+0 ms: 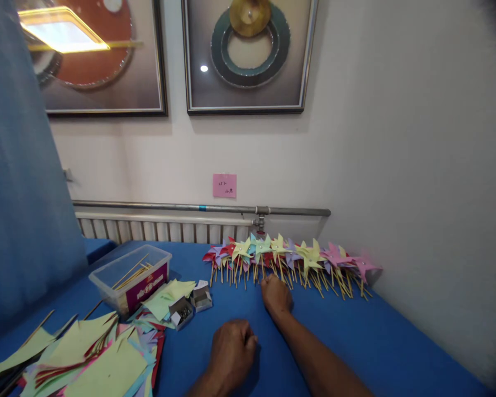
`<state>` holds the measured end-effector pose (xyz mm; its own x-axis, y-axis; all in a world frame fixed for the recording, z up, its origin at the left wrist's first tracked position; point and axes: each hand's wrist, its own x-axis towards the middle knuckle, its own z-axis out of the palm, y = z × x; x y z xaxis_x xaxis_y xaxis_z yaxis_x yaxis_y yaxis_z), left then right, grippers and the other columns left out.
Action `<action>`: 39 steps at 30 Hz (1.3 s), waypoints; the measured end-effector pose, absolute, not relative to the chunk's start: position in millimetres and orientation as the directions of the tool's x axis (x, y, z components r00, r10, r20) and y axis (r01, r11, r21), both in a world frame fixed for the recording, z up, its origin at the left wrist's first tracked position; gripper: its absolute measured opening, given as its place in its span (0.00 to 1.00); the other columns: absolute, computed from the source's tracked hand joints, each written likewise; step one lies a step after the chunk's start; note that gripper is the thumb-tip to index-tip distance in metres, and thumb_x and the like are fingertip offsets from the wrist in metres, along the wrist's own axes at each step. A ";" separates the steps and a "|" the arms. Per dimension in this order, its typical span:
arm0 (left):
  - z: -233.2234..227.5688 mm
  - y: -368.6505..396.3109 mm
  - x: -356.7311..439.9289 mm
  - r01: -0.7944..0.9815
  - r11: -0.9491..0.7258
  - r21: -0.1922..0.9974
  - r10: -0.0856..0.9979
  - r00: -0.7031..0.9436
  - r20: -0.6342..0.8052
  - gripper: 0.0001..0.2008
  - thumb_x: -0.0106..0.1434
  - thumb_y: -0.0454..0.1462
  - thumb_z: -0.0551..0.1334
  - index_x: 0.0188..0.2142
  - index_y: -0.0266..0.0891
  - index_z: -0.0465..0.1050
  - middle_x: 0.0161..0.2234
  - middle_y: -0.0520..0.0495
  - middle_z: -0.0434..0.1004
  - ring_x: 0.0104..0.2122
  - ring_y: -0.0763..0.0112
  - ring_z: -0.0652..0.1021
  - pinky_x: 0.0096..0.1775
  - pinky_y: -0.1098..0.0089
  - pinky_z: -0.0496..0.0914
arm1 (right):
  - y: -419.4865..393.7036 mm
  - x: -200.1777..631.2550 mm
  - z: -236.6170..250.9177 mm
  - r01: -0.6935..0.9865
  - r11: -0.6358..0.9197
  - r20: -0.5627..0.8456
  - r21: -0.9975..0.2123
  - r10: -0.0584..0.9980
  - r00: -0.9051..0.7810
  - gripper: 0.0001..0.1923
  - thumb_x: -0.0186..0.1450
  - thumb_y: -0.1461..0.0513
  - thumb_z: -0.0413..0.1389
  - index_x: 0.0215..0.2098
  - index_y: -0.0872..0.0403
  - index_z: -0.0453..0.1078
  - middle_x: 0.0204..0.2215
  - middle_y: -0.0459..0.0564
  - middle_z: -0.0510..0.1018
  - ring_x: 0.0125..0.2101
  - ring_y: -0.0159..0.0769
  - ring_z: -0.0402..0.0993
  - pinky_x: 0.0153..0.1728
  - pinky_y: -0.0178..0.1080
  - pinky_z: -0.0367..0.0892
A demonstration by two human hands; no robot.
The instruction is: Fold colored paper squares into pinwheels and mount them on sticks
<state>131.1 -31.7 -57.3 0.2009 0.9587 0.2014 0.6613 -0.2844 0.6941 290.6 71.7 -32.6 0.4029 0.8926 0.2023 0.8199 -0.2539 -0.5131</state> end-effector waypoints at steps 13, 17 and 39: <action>-54.9 -32.8 129.9 0.689 -0.317 0.651 0.948 0.239 0.209 0.08 0.61 0.34 0.58 0.27 0.40 0.74 0.29 0.47 0.79 0.31 0.67 0.74 0.33 0.69 0.55 | -8.0 277.5 -26.8 0.771 0.122 0.282 -0.626 0.956 0.078 0.07 0.69 0.60 0.53 0.35 0.52 0.72 0.32 0.49 0.82 0.34 0.37 0.78 0.35 0.35 0.61; -54.6 -33.6 128.0 0.697 -0.324 0.639 0.946 0.239 0.219 0.10 0.62 0.34 0.57 0.27 0.39 0.74 0.29 0.46 0.80 0.29 0.68 0.74 0.31 0.69 0.53 | -58.0 269.0 -31.6 0.652 0.319 0.313 -0.688 0.941 -0.130 0.05 0.66 0.63 0.53 0.33 0.50 0.71 0.33 0.47 0.82 0.35 0.37 0.77 0.37 0.35 0.61; -53.1 -40.1 122.4 0.761 -0.315 0.567 0.938 0.160 0.307 0.10 0.64 0.32 0.57 0.29 0.40 0.75 0.30 0.49 0.81 0.32 0.70 0.76 0.34 0.70 0.57 | -73.0 261.6 -55.1 0.653 0.284 0.335 -0.702 0.941 -0.049 0.10 0.69 0.64 0.48 0.36 0.50 0.72 0.37 0.50 0.83 0.39 0.39 0.79 0.39 0.35 0.65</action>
<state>122.4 -40.1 -53.1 0.1597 0.9382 0.3071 0.7607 -0.3152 0.5674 261.6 -73.0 -55.1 -0.0486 0.9409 0.3352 0.6528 0.2839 -0.7023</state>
